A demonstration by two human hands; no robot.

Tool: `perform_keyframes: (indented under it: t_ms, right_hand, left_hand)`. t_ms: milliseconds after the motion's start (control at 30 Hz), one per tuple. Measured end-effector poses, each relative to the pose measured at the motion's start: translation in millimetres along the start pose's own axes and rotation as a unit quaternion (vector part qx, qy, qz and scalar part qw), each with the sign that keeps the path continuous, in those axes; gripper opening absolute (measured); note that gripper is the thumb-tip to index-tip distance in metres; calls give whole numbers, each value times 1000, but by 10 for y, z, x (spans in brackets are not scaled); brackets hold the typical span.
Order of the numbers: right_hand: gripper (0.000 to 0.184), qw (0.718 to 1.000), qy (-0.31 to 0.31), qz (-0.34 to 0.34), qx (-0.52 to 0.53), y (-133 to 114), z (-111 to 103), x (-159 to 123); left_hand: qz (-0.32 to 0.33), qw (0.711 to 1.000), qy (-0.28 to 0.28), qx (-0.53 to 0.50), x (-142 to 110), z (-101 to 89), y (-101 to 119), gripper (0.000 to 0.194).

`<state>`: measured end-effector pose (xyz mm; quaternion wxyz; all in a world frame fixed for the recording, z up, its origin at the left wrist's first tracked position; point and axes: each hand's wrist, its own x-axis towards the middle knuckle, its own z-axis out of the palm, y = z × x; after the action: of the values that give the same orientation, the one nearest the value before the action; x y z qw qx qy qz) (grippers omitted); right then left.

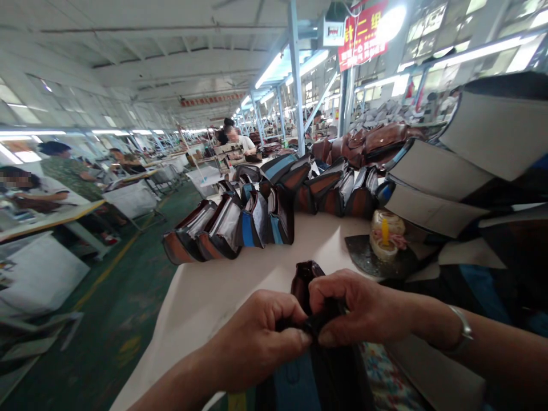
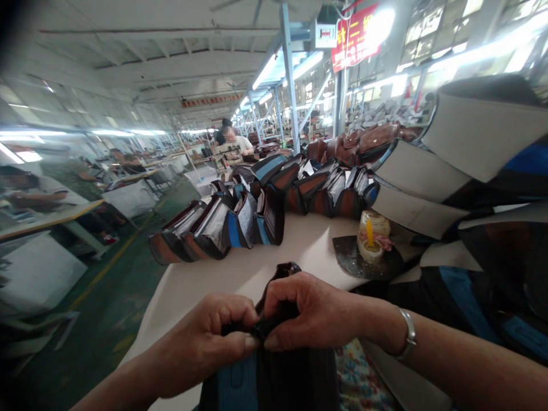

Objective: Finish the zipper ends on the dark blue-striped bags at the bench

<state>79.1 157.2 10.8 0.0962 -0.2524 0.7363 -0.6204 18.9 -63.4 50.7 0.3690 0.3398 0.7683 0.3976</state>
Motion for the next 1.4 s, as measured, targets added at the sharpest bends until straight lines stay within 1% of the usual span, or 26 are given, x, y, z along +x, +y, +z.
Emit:
perform_keyframes:
  t_ms: [67,133,167,267,333,400,467,500,567,600,700,767,800,833,900,933,967,1000,1033,1067,1100,1167,1200,1267,1333,1400]
  right_hand:
    - [29,1000,17,9,-20,-36,18,-6]
    - [31,998,41,20,-53,-67,46,-4]
    - [28,996,51,23,-69,-75,64,-1]
    - [10,991,76,18,-109,-56,124,13]
    - [11,984,107,-5,-143,-17,168,15]
    - [13,970,140,-51,-190,25,213,3]
    - [12,950,158,-118,-242,60,246,-23]
    - [11,937,155,-154,-273,72,256,-42]
    - [13,902,126,-214,-352,83,261,-84]
    - [16,882,105,-237,-395,83,259,-107]
    - [19,823,39,-266,-501,64,254,-172]
    - [21,804,7,-272,-529,43,262,-214]
    - [22,806,0,-274,-525,32,266,-234]
    - [23,821,3,-272,-503,23,265,-253]
    - [25,879,37,-250,-404,4,237,-284]
    - [26,911,65,-224,-340,-7,203,-292]
    - [27,936,95,-190,-279,-19,158,-291]
    - [27,953,114,-155,-233,-35,103,-281]
    - [26,964,114,-124,-205,-54,43,-263]
    - [25,972,97,-102,-191,-73,-13,-237]
    - [24,977,64,-90,-182,-90,-62,-206]
    - [24,981,-13,-99,-165,-102,-115,-141]
    - [25,980,-37,-113,-157,-91,-118,-112]
    - [31,976,-45,-150,-150,-36,-90,-71]
    - [36,972,-26,-183,-142,38,-51,-52]
    - [37,975,-11,-186,-121,89,-35,-50]
  left_hand:
    - [12,999,26,37,-2,26,34,9]
    - [31,997,39,64,9,55,46,8]
    - [40,995,40,76,18,70,43,9]
    - [68,988,56,129,43,113,6,16]
    - [90,979,72,168,47,139,-26,18]
    - [95,974,78,190,37,149,-51,16]
    - [86,976,68,187,21,133,-60,16]
    - [79,980,52,174,14,113,-57,16]
    - [64,990,9,124,9,60,-42,16]
    - [54,994,-13,94,11,32,-32,20]
    - [18,998,-54,40,29,-17,-12,40]
    - [6,996,-75,42,37,-9,-18,44]
    - [6,996,-80,49,35,3,-26,41]
    - [11,995,-79,56,29,18,-36,37]
    - [27,995,-61,75,9,46,-57,30]
    - [38,995,-49,82,-2,56,-67,28]
    - [52,994,-41,87,-11,62,-75,28]
    - [65,993,-38,89,-16,65,-79,29]
    - [75,992,-37,90,-17,66,-80,30]
    - [81,992,-37,89,-14,65,-76,31]
    - [85,992,-38,88,-7,63,-68,31]
    - [91,992,-41,83,9,63,-45,31]
    - [99,991,-44,79,17,66,-33,31]
    - [121,989,-46,68,30,75,-19,32]
    - [141,988,-47,47,42,90,-25,34]
    - [152,987,-44,24,58,108,-50,37]
